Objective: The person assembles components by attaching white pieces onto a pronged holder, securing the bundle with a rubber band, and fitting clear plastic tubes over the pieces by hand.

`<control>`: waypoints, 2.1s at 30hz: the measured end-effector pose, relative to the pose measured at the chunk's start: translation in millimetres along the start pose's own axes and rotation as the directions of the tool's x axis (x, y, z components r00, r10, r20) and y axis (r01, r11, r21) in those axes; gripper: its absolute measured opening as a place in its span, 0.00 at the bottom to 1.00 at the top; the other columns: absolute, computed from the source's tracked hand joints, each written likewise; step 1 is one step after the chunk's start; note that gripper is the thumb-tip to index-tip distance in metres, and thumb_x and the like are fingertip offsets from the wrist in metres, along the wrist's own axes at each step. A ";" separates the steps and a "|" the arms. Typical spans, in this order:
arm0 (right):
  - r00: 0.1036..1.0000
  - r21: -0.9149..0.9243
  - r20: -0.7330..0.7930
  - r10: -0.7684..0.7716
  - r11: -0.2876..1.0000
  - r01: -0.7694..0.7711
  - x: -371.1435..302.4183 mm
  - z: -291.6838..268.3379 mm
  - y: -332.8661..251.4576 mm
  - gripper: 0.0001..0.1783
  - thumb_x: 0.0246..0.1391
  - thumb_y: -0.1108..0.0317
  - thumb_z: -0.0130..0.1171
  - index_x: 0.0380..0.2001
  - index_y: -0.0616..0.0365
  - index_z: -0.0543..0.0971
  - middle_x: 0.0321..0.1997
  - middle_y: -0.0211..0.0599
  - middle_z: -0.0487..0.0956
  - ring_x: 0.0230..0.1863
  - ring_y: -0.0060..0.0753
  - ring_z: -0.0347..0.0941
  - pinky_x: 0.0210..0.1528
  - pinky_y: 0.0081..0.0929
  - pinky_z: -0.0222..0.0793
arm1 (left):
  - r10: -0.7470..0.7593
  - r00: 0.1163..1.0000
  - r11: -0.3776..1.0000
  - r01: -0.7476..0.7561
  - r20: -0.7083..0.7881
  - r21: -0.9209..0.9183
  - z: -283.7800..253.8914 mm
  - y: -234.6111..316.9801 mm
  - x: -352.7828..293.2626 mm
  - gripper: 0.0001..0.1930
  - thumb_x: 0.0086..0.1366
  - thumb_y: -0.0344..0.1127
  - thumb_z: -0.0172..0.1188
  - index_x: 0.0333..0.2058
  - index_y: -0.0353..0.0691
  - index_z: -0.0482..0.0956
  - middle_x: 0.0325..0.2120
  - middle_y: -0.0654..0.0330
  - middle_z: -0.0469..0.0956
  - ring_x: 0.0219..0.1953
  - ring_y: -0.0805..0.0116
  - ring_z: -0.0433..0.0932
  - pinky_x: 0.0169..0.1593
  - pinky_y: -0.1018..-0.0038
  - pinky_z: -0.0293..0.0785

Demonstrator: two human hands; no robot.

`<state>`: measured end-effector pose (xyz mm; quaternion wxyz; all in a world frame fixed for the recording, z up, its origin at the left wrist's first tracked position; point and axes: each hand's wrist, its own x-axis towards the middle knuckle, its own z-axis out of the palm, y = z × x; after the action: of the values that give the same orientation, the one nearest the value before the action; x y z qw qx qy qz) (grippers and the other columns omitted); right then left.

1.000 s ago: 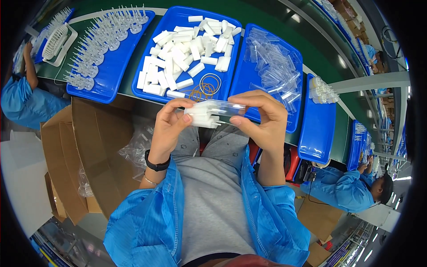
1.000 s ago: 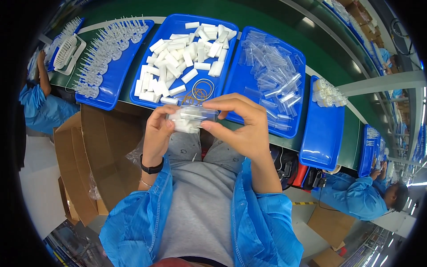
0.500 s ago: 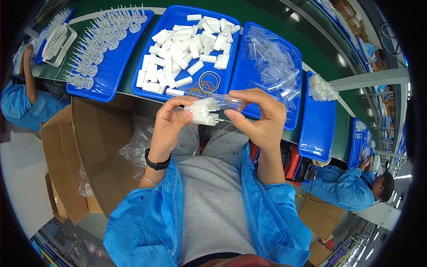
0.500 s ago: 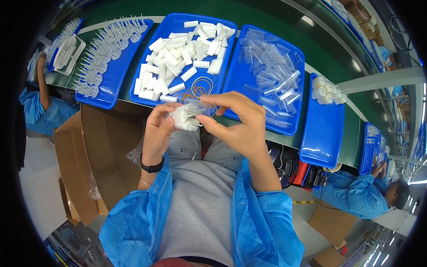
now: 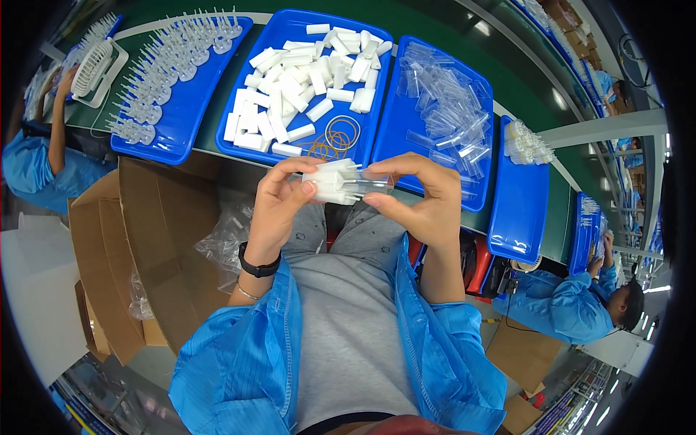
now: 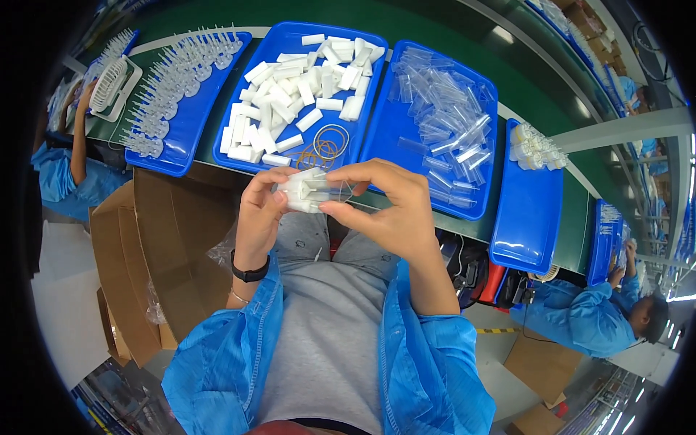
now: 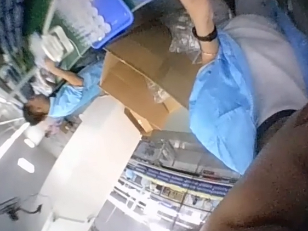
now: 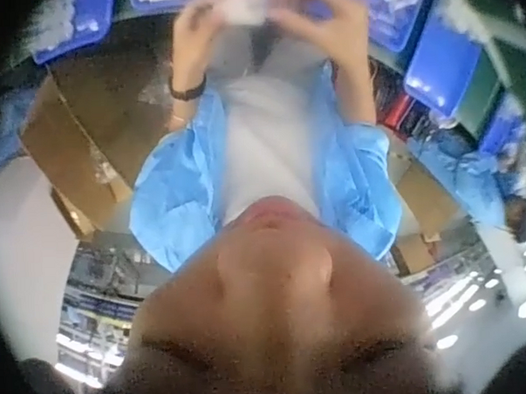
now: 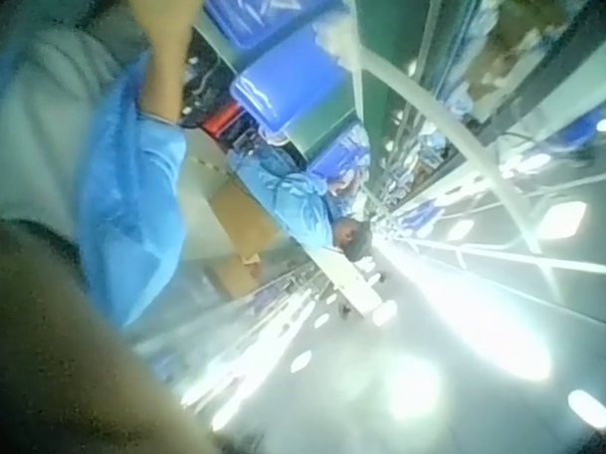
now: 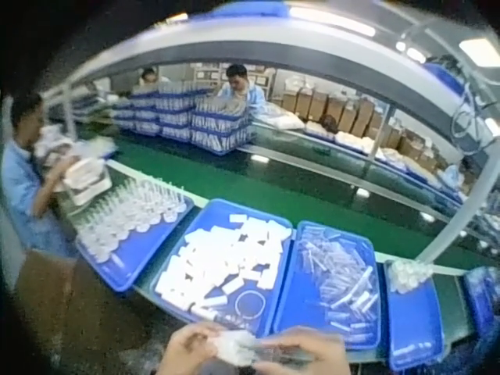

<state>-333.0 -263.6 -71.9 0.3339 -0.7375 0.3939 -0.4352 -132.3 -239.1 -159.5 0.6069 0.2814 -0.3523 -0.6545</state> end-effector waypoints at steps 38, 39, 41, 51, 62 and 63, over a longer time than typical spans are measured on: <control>0.969 0.477 -0.006 0.245 0.853 -0.213 -15.7 29.3 13.4 0.16 0.41 0.79 0.66 0.36 0.63 0.77 0.32 0.38 0.81 0.19 0.09 0.68 0.18 0.07 0.57 | 0.195 0.981 0.941 -0.190 0.008 0.282 14.0 1.2 -1.3 0.10 0.62 0.30 0.55 0.42 0.37 0.71 0.47 0.56 0.63 0.44 0.70 0.71 0.35 0.79 0.78; 0.965 0.504 -0.010 0.263 0.835 -0.222 -16.2 30.1 13.5 0.15 0.42 0.79 0.65 0.37 0.65 0.76 0.34 0.40 0.81 0.18 0.08 0.66 0.18 0.07 0.57 | 0.196 0.981 0.936 -0.188 0.005 0.298 14.9 1.9 -1.3 0.10 0.63 0.31 0.54 0.42 0.37 0.71 0.47 0.56 0.63 0.43 0.71 0.71 0.35 0.80 0.77; 0.960 0.531 -0.013 0.280 0.815 -0.231 -17.3 31.4 13.2 0.15 0.44 0.80 0.64 0.38 0.66 0.75 0.35 0.43 0.80 0.17 0.07 0.64 0.17 0.06 0.57 | 0.202 0.979 0.932 -0.193 0.002 0.308 17.5 4.1 -2.3 0.09 0.63 0.31 0.54 0.42 0.37 0.70 0.47 0.56 0.63 0.43 0.71 0.71 0.35 0.80 0.77; 0.961 0.467 -0.052 0.270 0.858 -0.216 -19.7 33.6 14.7 0.15 0.44 0.79 0.64 0.38 0.65 0.76 0.37 0.40 0.81 0.15 0.03 0.53 0.16 0.06 0.47 | 0.174 0.984 0.868 -0.171 0.037 0.467 13.9 14.1 -2.8 0.08 0.63 0.30 0.54 0.40 0.37 0.71 0.45 0.56 0.63 0.41 0.72 0.71 0.33 0.81 0.76; 0.976 0.256 0.001 0.219 0.943 -0.212 -9.8 20.4 15.0 0.15 0.40 0.75 0.67 0.36 0.60 0.79 0.33 0.32 0.82 0.14 0.05 0.57 0.17 0.10 0.50 | 0.070 0.997 0.955 -0.079 0.040 0.287 1.5 22.0 -1.1 0.14 0.60 0.28 0.57 0.46 0.35 0.71 0.46 0.55 0.69 0.44 0.71 0.73 0.36 0.78 0.76; 0.964 0.250 0.016 0.267 0.932 -0.262 -9.6 17.7 16.7 0.15 0.40 0.74 0.68 0.36 0.59 0.80 0.35 0.32 0.82 0.17 0.07 0.61 0.19 0.11 0.53 | 0.023 1.000 0.983 -0.024 0.005 0.180 1.0 24.4 -0.8 0.17 0.60 0.29 0.57 0.48 0.33 0.71 0.46 0.54 0.71 0.44 0.70 0.74 0.37 0.77 0.77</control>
<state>-324.8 -260.4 -96.6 0.4759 -0.6259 0.4347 -0.4390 -118.5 -238.5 -139.4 0.5863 0.3301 -0.4140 -0.6131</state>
